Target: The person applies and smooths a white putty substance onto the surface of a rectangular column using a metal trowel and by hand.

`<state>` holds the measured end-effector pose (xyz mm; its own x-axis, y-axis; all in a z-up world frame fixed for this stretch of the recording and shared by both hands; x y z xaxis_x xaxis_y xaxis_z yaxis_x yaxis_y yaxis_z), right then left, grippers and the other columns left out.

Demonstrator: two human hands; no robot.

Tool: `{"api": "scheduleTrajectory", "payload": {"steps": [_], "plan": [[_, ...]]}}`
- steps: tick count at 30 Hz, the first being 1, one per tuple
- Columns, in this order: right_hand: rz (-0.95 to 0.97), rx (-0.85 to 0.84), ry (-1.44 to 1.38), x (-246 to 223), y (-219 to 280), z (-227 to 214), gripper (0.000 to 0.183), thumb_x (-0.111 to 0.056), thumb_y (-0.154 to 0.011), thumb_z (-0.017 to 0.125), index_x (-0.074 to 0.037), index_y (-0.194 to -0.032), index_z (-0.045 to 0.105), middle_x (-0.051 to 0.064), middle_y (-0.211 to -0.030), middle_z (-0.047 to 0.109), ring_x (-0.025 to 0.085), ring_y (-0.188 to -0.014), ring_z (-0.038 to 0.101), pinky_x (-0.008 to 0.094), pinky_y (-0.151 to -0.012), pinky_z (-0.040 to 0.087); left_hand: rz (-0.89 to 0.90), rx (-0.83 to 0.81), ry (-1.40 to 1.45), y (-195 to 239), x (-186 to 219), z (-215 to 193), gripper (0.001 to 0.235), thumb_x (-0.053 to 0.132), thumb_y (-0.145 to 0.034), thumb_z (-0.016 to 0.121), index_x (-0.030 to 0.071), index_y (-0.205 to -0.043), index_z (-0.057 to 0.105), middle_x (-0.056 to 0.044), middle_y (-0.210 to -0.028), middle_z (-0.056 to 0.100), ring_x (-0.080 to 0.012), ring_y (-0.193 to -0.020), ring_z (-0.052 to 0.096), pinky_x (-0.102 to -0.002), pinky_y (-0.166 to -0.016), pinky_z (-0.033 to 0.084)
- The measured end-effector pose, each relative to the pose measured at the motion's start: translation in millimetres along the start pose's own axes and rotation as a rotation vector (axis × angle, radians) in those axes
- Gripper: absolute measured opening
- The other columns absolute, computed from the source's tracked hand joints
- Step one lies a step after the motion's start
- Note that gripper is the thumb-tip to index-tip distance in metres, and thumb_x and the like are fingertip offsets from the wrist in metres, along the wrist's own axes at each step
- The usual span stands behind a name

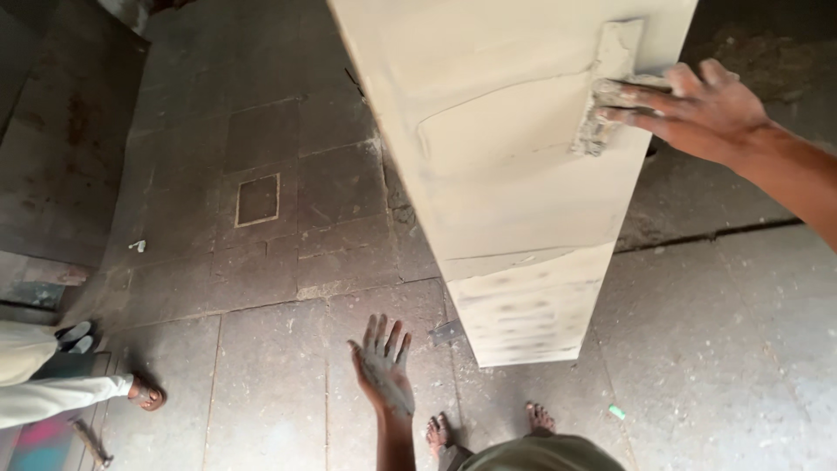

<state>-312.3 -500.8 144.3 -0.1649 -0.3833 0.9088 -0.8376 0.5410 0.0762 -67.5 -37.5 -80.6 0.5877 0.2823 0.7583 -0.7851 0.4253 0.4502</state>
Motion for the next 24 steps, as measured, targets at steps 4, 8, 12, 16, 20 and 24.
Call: {"api": "scheduleTrajectory", "payload": {"steps": [4, 8, 12, 16, 20, 24], "plan": [[-0.007, -0.042, 0.070, 27, 9, 70, 0.076, -0.029, -0.104, 0.041, -0.058, -0.162, 0.002, -0.009, -0.178, 0.012, 0.015, -0.123, 0.049, 0.025, -0.092, 0.051, 0.070, 0.029, -0.049, 35, -11, 6, 0.075, 0.055, -0.102, 0.015, 0.006, -0.155, 0.035, -0.020, -0.159, 0.043, -0.0382, -0.142, 0.049, -0.058, -0.117, 0.038], [0.049, 0.118, 0.066, 45, 35, 105, 0.071, -0.035, -0.104, 0.048, -0.059, -0.161, 0.011, -0.014, -0.177, 0.019, 0.011, -0.118, 0.051, 0.027, -0.093, 0.055, 0.123, -0.017, -0.109, 66, -23, 9, 0.077, 0.057, -0.102, 0.017, 0.004, -0.154, 0.037, -0.019, -0.159, 0.043, -0.0363, -0.142, 0.049, -0.054, -0.118, 0.039], [0.185, -0.150, -0.427, 26, 78, 110, 0.078, -0.035, -0.096, 0.059, -0.056, -0.160, 0.019, -0.008, -0.175, 0.024, 0.011, -0.089, 0.059, 0.017, -0.041, 0.057, 0.185, -0.054, -0.281, 77, -30, 34, 0.074, 0.055, -0.101, 0.024, 0.006, -0.152, 0.043, -0.018, -0.157, 0.049, -0.0350, -0.140, 0.054, -0.052, -0.117, 0.043], [0.549, -0.242, -1.988, -82, 158, 52, 0.079, -0.026, -0.076, 0.083, -0.025, -0.149, 0.051, 0.008, -0.119, 0.070, 0.015, -0.063, 0.070, 0.029, -0.052, 0.058, 0.331, -0.233, -0.398, 82, -45, 120, 0.070, 0.051, -0.100, 0.031, 0.011, -0.157, 0.038, -0.014, -0.163, 0.043, -0.0302, -0.148, 0.042, -0.051, -0.122, 0.033], [-0.153, -0.032, -3.347, -156, 177, -69, 0.060, -0.002, -0.097, 0.069, 0.006, -0.153, 0.050, 0.031, -0.106, 0.066, 0.022, -0.071, 0.064, 0.025, -0.048, 0.051, 0.831, -0.508, -0.409, 114, -16, 233, 0.085, 0.071, -0.104, 0.032, 0.015, -0.166, 0.020, -0.012, -0.177, 0.018, -0.0306, -0.165, 0.016, -0.059, -0.133, 0.017], [-0.130, 0.186, -3.557, -187, 197, -132, 0.058, 0.005, -0.086, 0.059, 0.007, -0.142, 0.049, 0.027, -0.112, 0.065, 0.022, -0.085, 0.066, 0.022, -0.050, 0.046, 0.798, -0.571, -0.410, 137, 9, 262, 0.103, 0.088, -0.095, 0.023, 0.015, -0.166, 0.022, -0.016, -0.171, 0.032, -0.0342, -0.156, 0.037, -0.062, -0.126, 0.031]]}}
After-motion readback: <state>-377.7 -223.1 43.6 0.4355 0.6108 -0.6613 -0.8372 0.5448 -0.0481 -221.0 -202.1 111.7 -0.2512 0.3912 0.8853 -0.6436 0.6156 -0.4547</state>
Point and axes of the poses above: each hand's wrist, its own y-axis away from the middle knuckle, its own z-axis out of the palm, x = y × z, the point moved 8 cm from there along -y, towards the middle knuckle
